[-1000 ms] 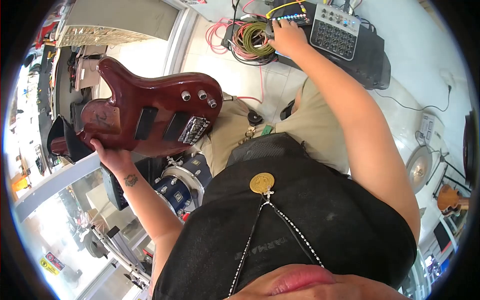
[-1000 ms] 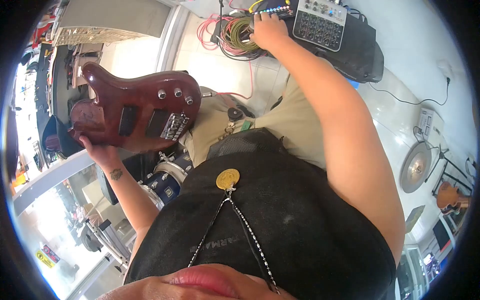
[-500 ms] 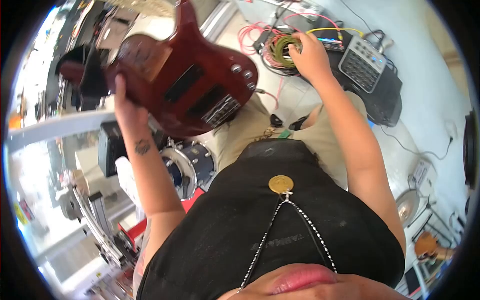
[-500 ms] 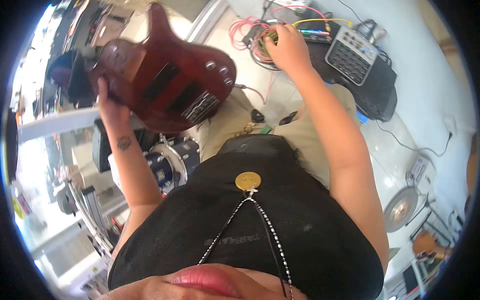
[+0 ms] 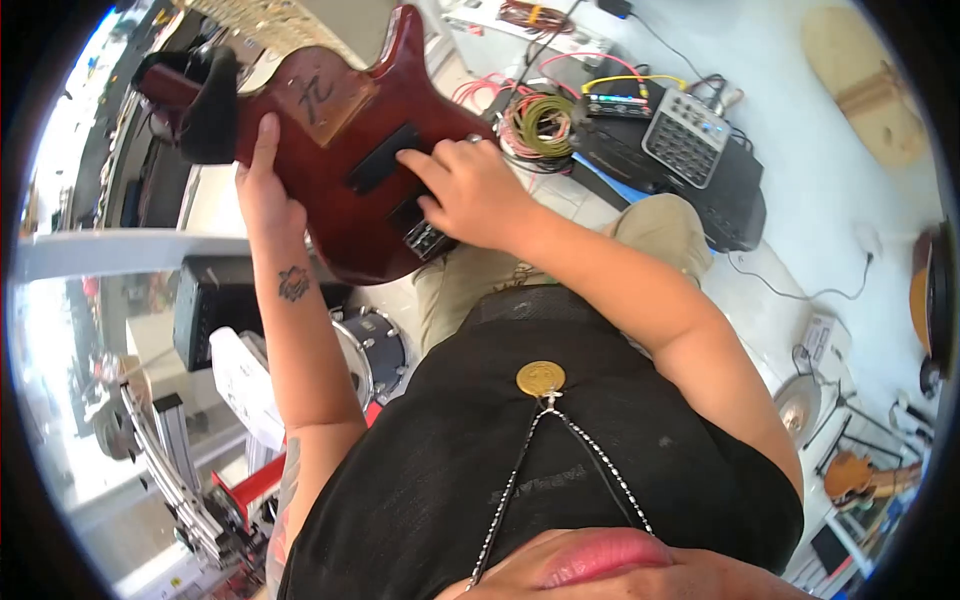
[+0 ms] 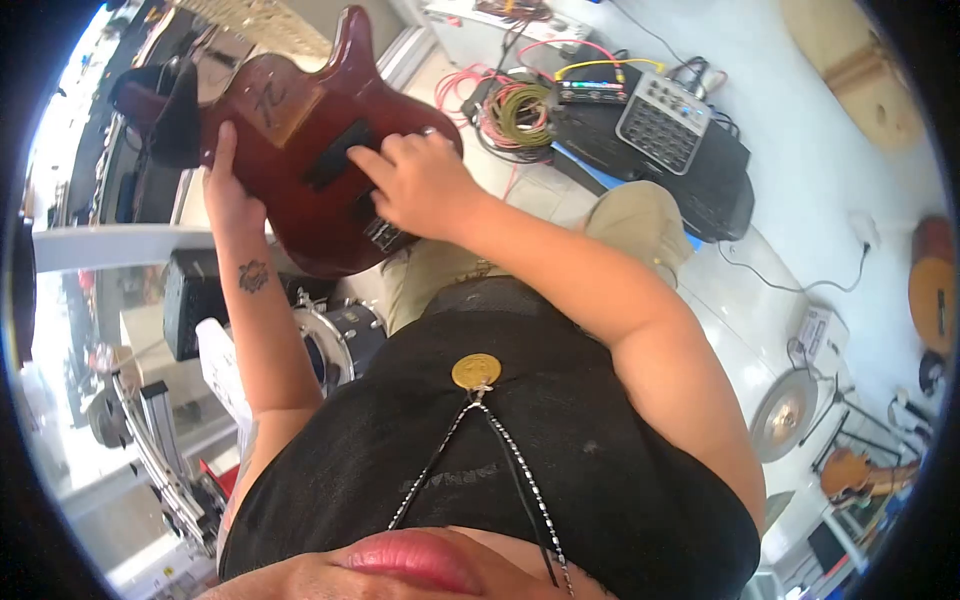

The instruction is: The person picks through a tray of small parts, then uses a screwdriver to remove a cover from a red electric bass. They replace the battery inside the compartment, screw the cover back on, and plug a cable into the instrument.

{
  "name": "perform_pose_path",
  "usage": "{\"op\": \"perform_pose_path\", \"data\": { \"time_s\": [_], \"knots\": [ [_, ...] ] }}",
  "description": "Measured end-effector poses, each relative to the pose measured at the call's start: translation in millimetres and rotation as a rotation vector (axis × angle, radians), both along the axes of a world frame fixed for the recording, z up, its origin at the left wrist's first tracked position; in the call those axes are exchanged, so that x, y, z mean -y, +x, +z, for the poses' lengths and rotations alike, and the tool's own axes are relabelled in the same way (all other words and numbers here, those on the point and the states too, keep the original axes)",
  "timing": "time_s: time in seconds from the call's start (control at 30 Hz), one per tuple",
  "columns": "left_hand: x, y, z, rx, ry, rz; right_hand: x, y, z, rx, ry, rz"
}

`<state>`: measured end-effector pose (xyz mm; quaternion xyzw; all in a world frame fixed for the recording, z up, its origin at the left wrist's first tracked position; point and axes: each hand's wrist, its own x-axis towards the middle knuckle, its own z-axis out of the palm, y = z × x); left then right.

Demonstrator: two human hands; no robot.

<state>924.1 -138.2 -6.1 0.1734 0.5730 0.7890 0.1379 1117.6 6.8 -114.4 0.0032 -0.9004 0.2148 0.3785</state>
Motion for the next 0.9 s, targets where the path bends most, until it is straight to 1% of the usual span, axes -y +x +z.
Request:
{"op": "perform_pose_path", "data": {
  "time_s": [0.03,0.07,0.13,0.17,0.2,0.27,0.3,0.33,0.37,0.4,0.43,0.47,0.5,0.53,0.6,0.63,0.67,0.73,0.77,0.8,0.87,0.9],
  "knots": [
    [1,-3,-1,-0.016,-0.012,0.010,3,1,-3,-0.056,-0.027,0.004],
    [1,-2,0,-0.032,-0.025,0.028,3,4,1,-0.053,-0.014,-0.013],
    [4,1,0,-0.032,-0.020,0.019,6,11,7,0.211,0.061,-0.067],
    [5,2,1,-0.020,-0.026,0.032,3,12,2,0.158,0.038,-0.036],
    [7,2,2,-0.011,-0.030,0.043,2,15,-1,0.160,0.039,-0.049],
    [11,-2,1,0.031,-0.038,0.050,-3,18,-7,0.048,-0.138,-0.002],
    [16,-7,-3,0.053,-0.009,0.034,-7,19,-18,0.009,-0.203,-0.053],
    [22,-13,-7,0.073,0.022,0.021,-11,21,-35,0.061,-0.363,-0.080],
    [29,-19,-11,0.068,0.028,0.027,-12,21,-55,0.083,-0.544,-0.198],
    [36,-26,-17,0.119,0.067,0.040,-12,21,-78,0.105,-0.726,-0.315],
    [42,-29,-20,0.169,0.105,0.051,-17,19,-105,0.103,-0.723,-0.307],
    [45,-28,-21,0.165,0.108,0.057,-23,15,-132,0.205,-0.887,-0.280],
    [48,-26,-21,0.225,0.124,0.102,-26,13,-137,0.309,-1.047,-0.251],
    [50,-23,-21,0.286,0.142,0.145,-28,11,-142,0.308,-1.043,-0.244],
    [52,-17,-20,0.299,0.154,0.173,-31,7,-132,0.327,-0.870,-0.122],
    [54,-14,-21,0.320,0.155,0.197,-34,12,-80,0.486,-1.409,0.025],
    [56,-12,-23,0.317,0.162,0.203,-38,7,-83,0.488,-1.402,0.032],
    [59,-9,-33,0.340,0.241,0.188,-49,-7,-94,0.140,-1.598,0.154],
    [58,-8,-39,0.376,0.261,0.202,-49,-11,-93,-0.028,-1.644,0.029],
    [56,1,-42,0.434,0.285,0.190,-54,-13,-95,-0.134,-1.609,-0.081],
    [53,3,-73,0.484,0.367,0.199,-77,-13,-115,0.116,-1.557,-0.281],
    [51,12,-85,0.524,0.395,0.206,-72,-12,-110,0.175,-1.633,-0.355]
  ]
}}
